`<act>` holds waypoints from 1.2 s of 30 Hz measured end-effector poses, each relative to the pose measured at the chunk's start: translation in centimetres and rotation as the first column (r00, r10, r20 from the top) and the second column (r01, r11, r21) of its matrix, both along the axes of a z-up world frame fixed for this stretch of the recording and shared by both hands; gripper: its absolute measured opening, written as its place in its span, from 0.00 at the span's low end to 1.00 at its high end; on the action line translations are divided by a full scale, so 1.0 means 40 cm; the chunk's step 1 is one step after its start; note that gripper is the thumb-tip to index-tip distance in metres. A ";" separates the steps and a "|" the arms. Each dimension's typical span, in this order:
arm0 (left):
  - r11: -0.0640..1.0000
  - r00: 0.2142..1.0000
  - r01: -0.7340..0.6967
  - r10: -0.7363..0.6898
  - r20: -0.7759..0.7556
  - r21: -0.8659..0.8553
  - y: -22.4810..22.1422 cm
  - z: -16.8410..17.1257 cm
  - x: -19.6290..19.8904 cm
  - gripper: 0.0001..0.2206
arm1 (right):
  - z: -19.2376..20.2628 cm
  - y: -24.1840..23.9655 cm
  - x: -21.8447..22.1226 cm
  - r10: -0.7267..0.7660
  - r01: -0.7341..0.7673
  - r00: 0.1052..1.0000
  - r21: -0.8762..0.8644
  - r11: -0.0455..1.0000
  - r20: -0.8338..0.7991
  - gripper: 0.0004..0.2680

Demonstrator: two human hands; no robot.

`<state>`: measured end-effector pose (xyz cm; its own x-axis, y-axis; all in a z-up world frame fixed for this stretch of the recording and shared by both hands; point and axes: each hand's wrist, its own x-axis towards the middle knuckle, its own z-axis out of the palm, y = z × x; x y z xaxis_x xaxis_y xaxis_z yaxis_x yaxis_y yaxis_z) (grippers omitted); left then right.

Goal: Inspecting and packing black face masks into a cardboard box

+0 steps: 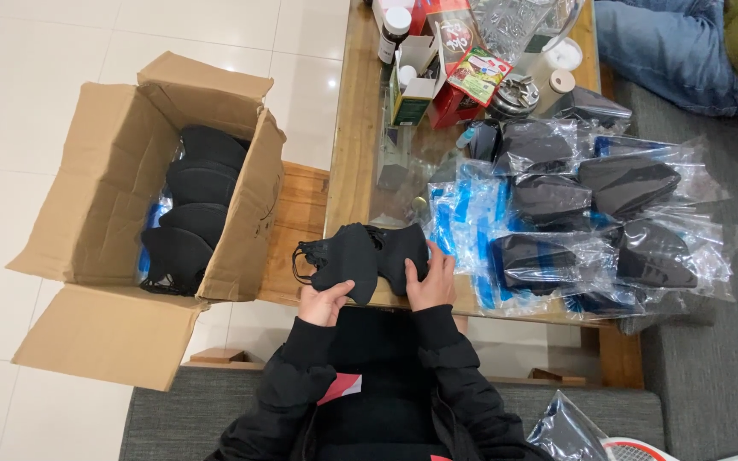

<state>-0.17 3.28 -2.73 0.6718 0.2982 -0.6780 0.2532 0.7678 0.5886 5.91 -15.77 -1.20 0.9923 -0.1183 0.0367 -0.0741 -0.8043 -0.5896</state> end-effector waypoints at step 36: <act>0.995 0.994 0.105 -0.104 -0.013 0.005 -0.059 -0.005 -0.016 0.35 | 0.062 0.063 -0.096 0.269 -0.282 0.959 0.245 0.928 0.087 0.16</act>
